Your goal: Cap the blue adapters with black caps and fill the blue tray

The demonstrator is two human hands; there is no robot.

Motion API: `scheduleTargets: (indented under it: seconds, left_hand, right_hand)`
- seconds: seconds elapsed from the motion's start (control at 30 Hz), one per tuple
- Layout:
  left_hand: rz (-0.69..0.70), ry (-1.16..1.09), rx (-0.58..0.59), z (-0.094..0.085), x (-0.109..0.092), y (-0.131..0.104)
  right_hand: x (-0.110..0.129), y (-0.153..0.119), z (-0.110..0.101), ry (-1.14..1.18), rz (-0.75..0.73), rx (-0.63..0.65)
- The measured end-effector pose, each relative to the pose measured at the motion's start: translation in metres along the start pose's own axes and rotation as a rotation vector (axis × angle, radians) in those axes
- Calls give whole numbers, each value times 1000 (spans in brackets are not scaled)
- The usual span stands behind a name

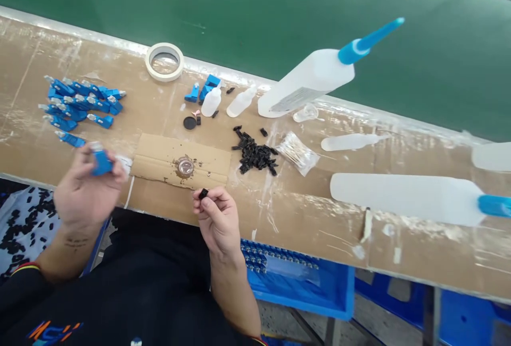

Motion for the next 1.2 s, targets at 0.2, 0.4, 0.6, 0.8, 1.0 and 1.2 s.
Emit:
scheduleTargets:
  seconds: [0.2, 0.4, 0.6, 0.8, 1.0, 1.2]
  left_hand:
    - [-315, 297, 436, 35, 45, -23]
    - [-237, 582, 625, 35, 45, -24]
    - [-322, 397, 416, 9, 46, -20]
    - [-586, -27, 323, -3, 52, -22]
    - [-489, 127, 383, -4, 52, -23]
    - [-577, 116, 324, -5, 58, -21]
  right_hand:
    - [-11, -2, 16, -59, 61, 108]
    - [-9, -11, 12, -477, -173, 172]
    - [18, 6, 11, -1247, -728, 179]
    - [20, 35, 4, -1642, -887, 264]
    - [24, 37, 14, -1791, -873, 362]
    - [33, 39, 16, -1785, -799, 391]
Point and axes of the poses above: each hand's wrist, its own y-axis towards the middle knuckle, its own z-axis out of the palm, x = y × z, the point moved 3 cm from there along y, towards the middle knuckle, and after that the axes turned 7 degrees about x, right-handed, at the moved point
